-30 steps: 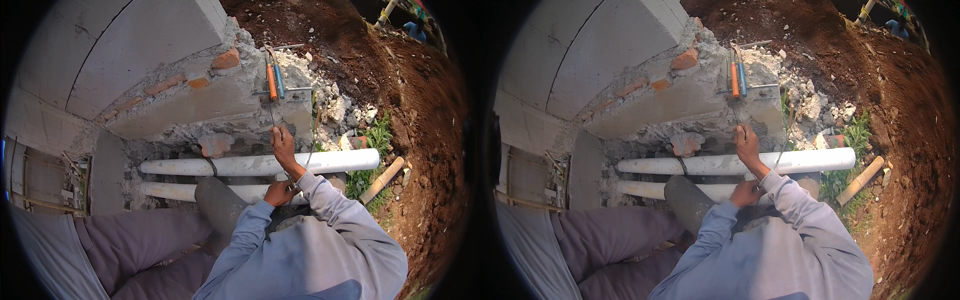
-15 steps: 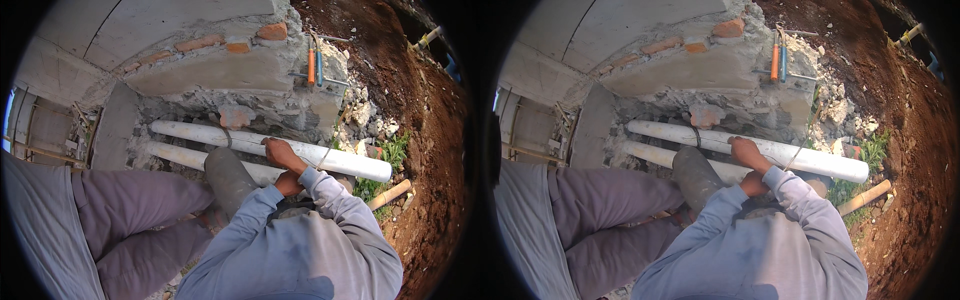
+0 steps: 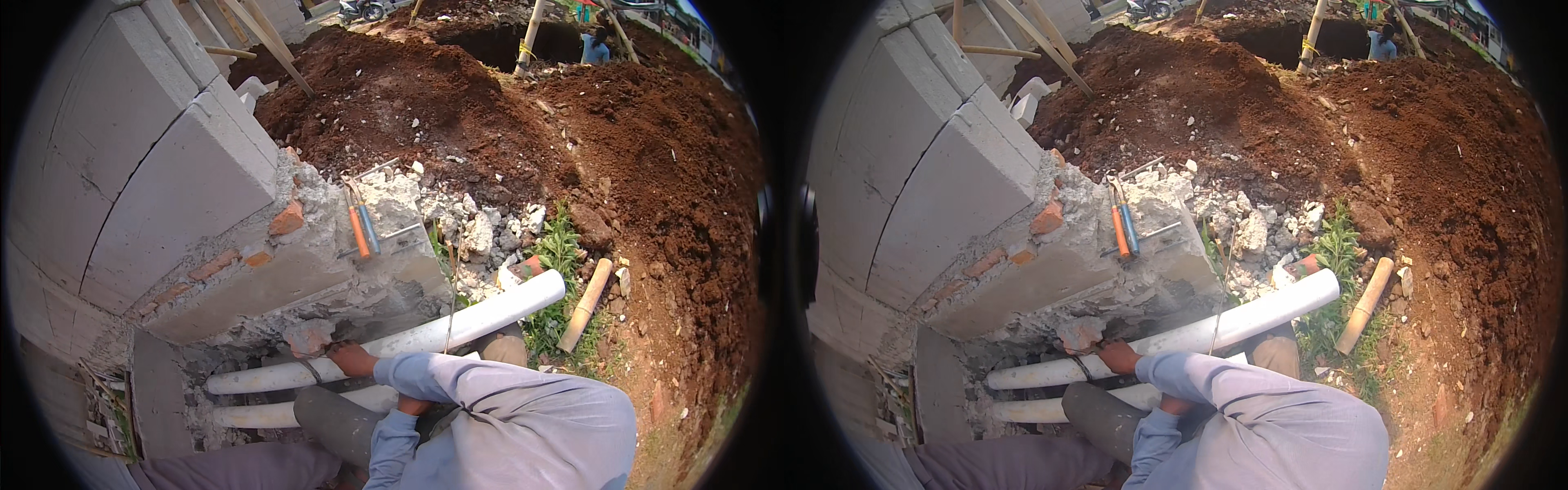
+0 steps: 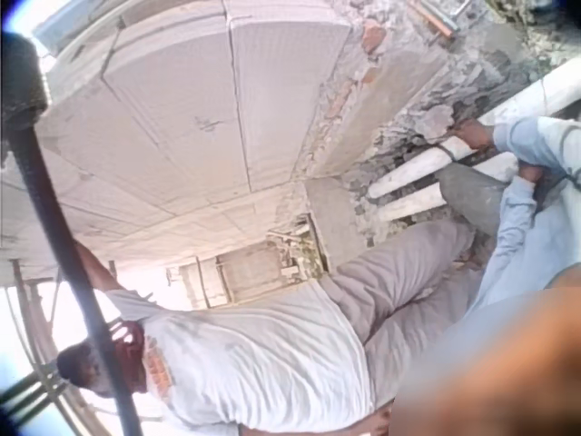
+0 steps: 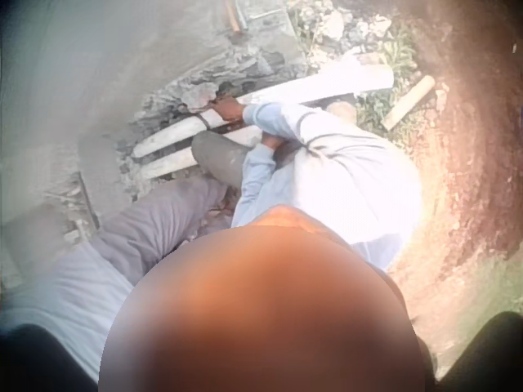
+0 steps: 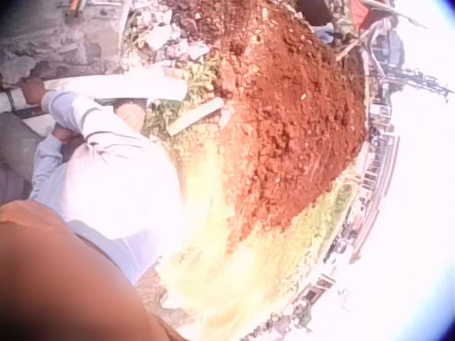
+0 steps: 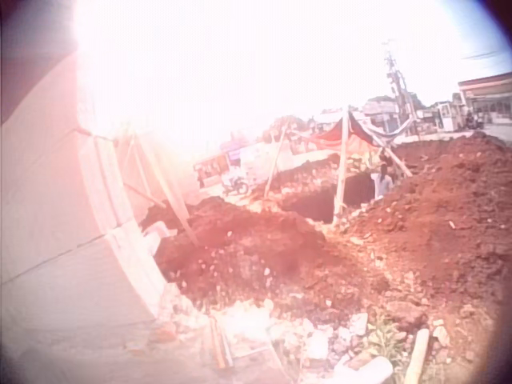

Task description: The person assembles a rebar cage by tying metal rods together with wire at a construction site. They use pliers to twist and secure the wire around the rebar intersections.

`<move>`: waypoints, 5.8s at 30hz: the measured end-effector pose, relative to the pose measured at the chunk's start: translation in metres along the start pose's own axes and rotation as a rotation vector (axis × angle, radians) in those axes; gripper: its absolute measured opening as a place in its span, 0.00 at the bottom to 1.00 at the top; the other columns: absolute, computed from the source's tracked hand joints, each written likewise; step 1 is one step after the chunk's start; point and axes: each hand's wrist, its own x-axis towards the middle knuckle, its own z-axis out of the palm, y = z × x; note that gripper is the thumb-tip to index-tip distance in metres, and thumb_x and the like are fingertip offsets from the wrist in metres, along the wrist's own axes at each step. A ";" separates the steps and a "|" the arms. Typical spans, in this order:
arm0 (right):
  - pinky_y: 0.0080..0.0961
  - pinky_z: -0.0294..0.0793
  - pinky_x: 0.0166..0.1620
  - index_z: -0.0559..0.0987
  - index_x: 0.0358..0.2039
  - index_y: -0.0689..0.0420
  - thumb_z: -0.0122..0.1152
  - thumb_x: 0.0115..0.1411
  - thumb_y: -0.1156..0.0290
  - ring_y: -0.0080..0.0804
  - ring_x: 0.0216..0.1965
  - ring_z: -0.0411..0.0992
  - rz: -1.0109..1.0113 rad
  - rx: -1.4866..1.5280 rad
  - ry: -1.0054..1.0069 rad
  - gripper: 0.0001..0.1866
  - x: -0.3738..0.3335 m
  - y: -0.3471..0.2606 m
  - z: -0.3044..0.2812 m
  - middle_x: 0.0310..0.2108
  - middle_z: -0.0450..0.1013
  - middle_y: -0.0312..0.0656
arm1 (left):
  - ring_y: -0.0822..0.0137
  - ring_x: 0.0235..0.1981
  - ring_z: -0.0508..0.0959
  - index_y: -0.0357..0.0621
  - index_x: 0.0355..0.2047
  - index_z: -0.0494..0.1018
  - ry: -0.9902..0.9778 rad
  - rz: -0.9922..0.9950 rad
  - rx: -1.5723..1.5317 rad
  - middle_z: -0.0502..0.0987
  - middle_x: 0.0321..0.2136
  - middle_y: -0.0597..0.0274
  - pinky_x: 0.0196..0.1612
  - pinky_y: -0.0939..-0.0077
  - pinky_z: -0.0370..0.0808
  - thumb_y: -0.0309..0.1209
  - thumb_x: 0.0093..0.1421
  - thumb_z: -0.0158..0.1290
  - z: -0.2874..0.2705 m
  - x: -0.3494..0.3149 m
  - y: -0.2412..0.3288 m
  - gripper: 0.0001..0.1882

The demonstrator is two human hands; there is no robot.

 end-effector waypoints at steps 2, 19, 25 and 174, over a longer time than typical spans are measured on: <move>0.44 0.68 0.52 0.67 0.55 0.60 0.62 0.47 0.74 0.49 0.51 0.70 -0.037 -0.059 0.027 0.32 -0.008 0.011 0.004 0.46 0.73 0.52 | 0.53 0.62 0.63 0.43 0.59 0.64 -0.009 0.019 -0.023 0.66 0.59 0.48 0.64 0.60 0.57 0.49 0.59 0.54 -0.006 0.005 0.001 0.33; 0.43 0.72 0.45 0.75 0.39 0.60 0.64 0.45 0.68 0.48 0.46 0.71 -0.027 -0.030 0.205 0.19 -0.019 -0.005 -0.007 0.41 0.70 0.49 | 0.55 0.55 0.70 0.41 0.54 0.67 -0.145 -0.116 -0.154 0.71 0.53 0.48 0.57 0.62 0.64 0.45 0.58 0.55 -0.013 0.016 0.014 0.29; 0.43 0.70 0.47 0.76 0.38 0.58 0.65 0.45 0.66 0.48 0.50 0.68 -0.050 0.048 0.146 0.19 -0.039 -0.005 -0.041 0.42 0.70 0.48 | 0.56 0.52 0.72 0.41 0.53 0.68 -0.159 -0.118 -0.216 0.73 0.50 0.48 0.55 0.63 0.66 0.43 0.58 0.56 -0.005 0.015 0.016 0.27; 0.38 0.74 0.41 0.69 0.40 0.61 0.47 0.61 0.73 0.44 0.37 0.77 -0.144 0.259 0.556 0.09 -0.034 0.004 -0.365 0.31 0.78 0.47 | 0.66 0.34 0.78 0.41 0.47 0.74 0.493 -0.550 -0.985 0.79 0.39 0.61 0.35 0.70 0.73 0.41 0.65 0.49 -0.118 0.165 -0.030 0.17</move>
